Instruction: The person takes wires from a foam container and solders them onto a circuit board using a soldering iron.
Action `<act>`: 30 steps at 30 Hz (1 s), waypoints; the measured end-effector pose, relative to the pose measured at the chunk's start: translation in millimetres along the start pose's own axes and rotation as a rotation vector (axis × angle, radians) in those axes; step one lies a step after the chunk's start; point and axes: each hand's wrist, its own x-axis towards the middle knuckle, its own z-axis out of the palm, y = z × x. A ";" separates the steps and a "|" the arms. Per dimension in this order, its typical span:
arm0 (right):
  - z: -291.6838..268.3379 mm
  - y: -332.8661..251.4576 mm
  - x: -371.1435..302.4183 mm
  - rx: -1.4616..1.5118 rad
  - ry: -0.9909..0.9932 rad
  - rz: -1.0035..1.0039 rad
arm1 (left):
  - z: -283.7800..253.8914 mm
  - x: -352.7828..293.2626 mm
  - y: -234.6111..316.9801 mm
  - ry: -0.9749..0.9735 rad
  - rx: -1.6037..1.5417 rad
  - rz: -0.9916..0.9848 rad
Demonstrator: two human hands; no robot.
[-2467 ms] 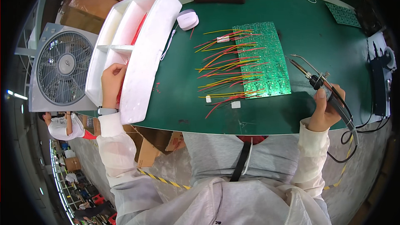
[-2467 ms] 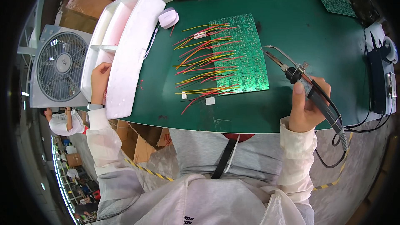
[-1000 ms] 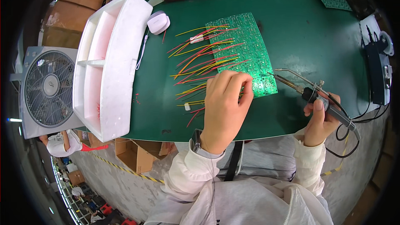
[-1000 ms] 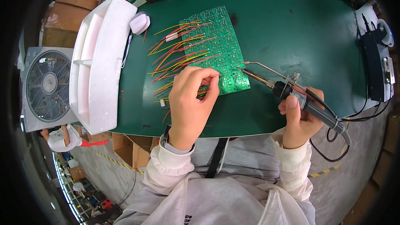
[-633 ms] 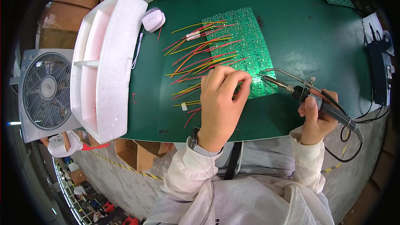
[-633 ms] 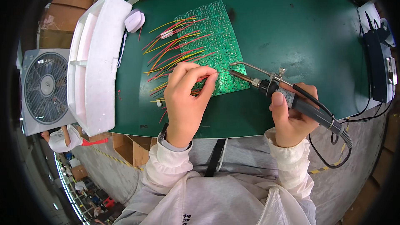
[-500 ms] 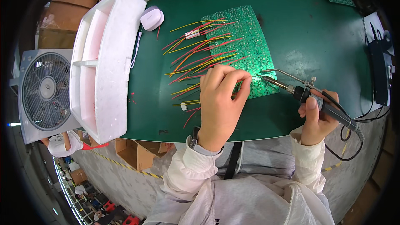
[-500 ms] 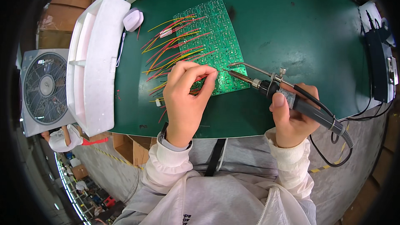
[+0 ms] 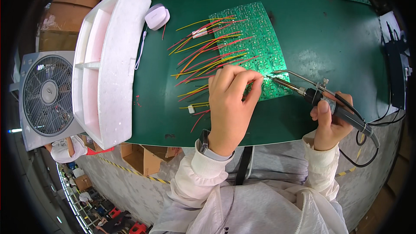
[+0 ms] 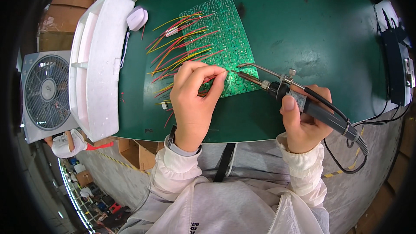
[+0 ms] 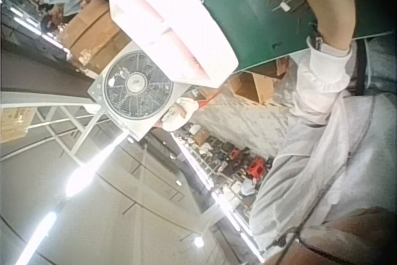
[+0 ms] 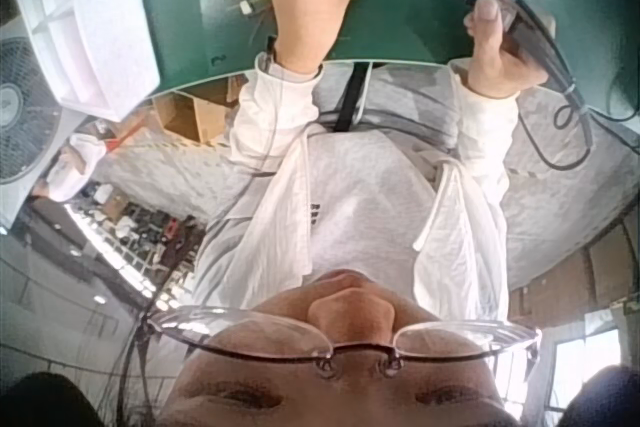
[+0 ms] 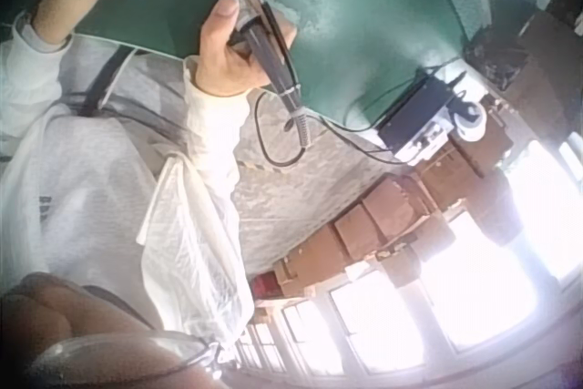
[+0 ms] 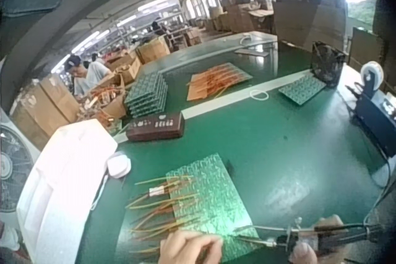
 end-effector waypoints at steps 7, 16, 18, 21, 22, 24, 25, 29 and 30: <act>0.8 -0.2 0.4 -0.010 0.013 -0.006 | 0.6 0.2 -1.1 -0.002 -0.005 -0.003; -5.4 7.2 1.7 -0.082 -0.066 -0.110 | -1.1 1.3 0.3 -0.018 0.001 -0.018; -5.0 5.7 2.0 -0.078 -0.115 -0.183 | -1.9 2.2 1.2 -0.022 0.014 -0.012; -3.9 3.4 5.3 -0.097 -0.157 -0.302 | -3.4 4.6 4.2 -0.037 0.036 -0.014; -3.8 3.8 5.1 -0.096 -0.157 -0.301 | -3.9 5.4 5.1 -0.049 0.046 -0.022; -3.9 4.7 4.5 -0.111 -0.159 -0.332 | -4.6 7.1 6.4 -0.055 0.046 -0.027; -4.0 4.7 4.7 -0.111 -0.159 -0.332 | -4.7 7.9 6.8 -0.061 0.046 -0.031; -2.8 6.1 5.1 -0.137 -0.188 -0.413 | -6.7 9.7 7.1 -0.078 0.052 -0.050; -2.8 6.2 5.3 -0.154 -0.193 -0.435 | -7.4 10.7 8.1 -0.085 0.057 -0.050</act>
